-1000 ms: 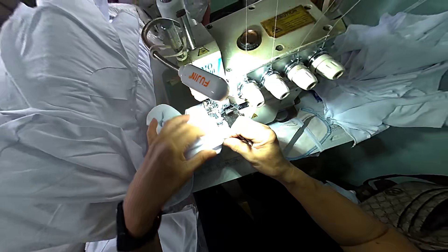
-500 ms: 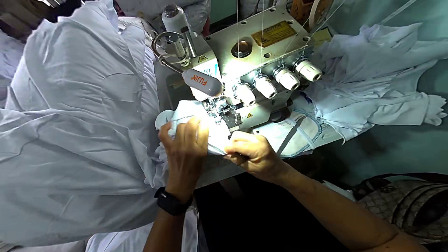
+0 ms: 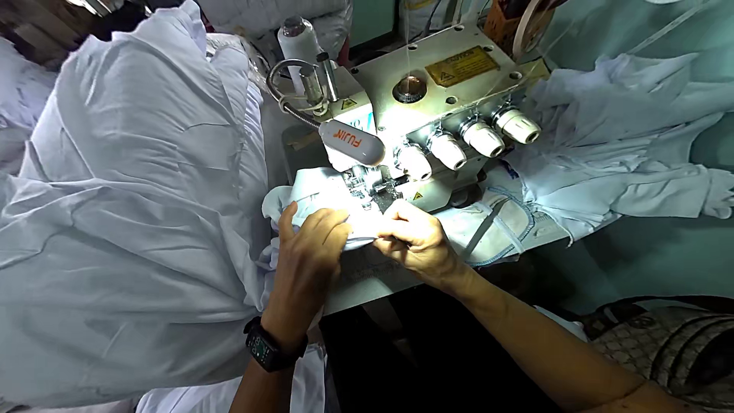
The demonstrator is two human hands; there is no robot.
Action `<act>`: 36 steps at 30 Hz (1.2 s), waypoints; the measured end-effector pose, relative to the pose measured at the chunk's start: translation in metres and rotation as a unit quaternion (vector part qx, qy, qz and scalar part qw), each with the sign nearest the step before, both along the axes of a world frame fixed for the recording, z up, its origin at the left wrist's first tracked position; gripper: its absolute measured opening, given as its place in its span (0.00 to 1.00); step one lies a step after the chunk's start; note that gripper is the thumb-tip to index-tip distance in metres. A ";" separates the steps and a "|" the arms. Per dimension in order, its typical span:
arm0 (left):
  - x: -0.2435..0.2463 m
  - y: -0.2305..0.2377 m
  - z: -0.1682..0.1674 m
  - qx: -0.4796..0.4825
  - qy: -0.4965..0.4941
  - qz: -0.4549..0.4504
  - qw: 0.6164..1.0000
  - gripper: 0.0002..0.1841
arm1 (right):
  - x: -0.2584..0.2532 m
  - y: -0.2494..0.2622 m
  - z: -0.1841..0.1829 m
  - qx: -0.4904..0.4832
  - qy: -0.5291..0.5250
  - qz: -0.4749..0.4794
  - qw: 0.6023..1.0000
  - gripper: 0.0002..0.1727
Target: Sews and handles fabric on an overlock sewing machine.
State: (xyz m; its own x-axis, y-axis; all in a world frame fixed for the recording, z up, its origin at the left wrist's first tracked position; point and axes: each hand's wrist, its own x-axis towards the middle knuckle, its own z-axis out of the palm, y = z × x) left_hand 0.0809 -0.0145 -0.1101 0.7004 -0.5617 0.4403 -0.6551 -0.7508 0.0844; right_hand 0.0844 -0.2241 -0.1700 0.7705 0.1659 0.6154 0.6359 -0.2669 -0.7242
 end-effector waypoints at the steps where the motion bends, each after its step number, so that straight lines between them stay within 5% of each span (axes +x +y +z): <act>1: 0.002 0.000 0.000 -0.004 0.002 0.001 1.000 0.09 | 0.003 0.000 0.002 -0.002 -0.002 0.001 1.000 0.05; 13: 0.031 0.001 -0.003 -0.064 0.059 0.020 0.996 0.14 | 0.007 0.003 0.011 -0.114 -0.034 -0.106 0.987 0.09; 18: 0.050 0.007 -0.005 -0.100 0.062 0.026 0.993 0.13 | -0.030 0.004 -0.043 -0.003 0.008 -0.064 0.998 0.14; 22: 0.079 -0.004 0.005 -0.170 0.060 0.127 0.975 0.08 | -0.036 -0.004 -0.078 -0.098 0.054 -0.047 0.993 0.21; 26: 0.066 -0.009 0.003 -0.208 0.078 0.220 0.950 0.10 | -0.024 -0.013 -0.036 -0.018 0.104 -0.022 0.994 0.27; 28: 0.030 -0.010 -0.010 -0.213 0.052 0.224 0.950 0.10 | -0.015 -0.019 -0.009 -0.062 0.088 -0.031 0.994 0.37; 36: -0.043 -0.030 -0.036 -0.246 -0.010 0.256 0.935 0.13 | 0.000 0.010 0.051 -0.334 -0.058 -0.154 0.928 0.15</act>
